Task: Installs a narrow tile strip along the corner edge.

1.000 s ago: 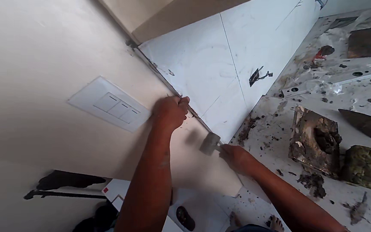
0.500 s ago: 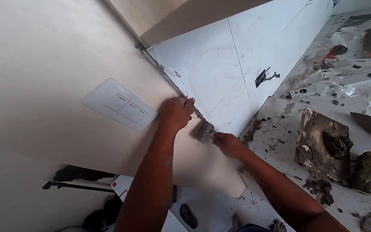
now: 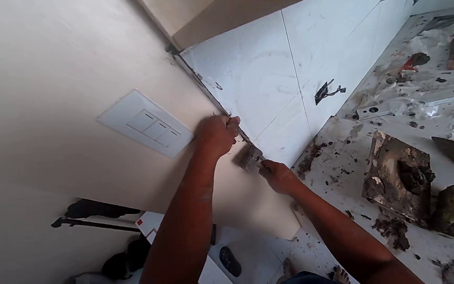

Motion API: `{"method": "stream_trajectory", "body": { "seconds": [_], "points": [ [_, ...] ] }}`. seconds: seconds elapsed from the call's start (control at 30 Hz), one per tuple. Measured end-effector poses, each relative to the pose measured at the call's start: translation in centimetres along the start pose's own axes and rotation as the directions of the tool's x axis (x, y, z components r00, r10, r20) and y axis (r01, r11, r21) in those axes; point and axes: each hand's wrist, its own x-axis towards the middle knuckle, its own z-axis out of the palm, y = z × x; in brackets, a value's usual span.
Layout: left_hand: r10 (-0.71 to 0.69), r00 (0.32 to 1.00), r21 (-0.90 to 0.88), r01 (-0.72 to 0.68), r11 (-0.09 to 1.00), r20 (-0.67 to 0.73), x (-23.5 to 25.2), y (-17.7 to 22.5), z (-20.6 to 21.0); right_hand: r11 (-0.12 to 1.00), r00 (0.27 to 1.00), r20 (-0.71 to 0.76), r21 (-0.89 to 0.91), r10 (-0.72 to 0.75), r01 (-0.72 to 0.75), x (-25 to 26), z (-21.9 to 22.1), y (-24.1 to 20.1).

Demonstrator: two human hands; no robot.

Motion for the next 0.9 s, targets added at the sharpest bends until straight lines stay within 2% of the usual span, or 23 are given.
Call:
{"method": "stream_trajectory", "body": {
  "seconds": [0.9],
  "points": [
    [-0.003,1.0,-0.011,0.003,1.0,0.003,-0.04,0.08,-0.09,0.996,0.999,0.02,0.073,-0.044,0.042,0.26,-0.09,0.4]
  ]
}}
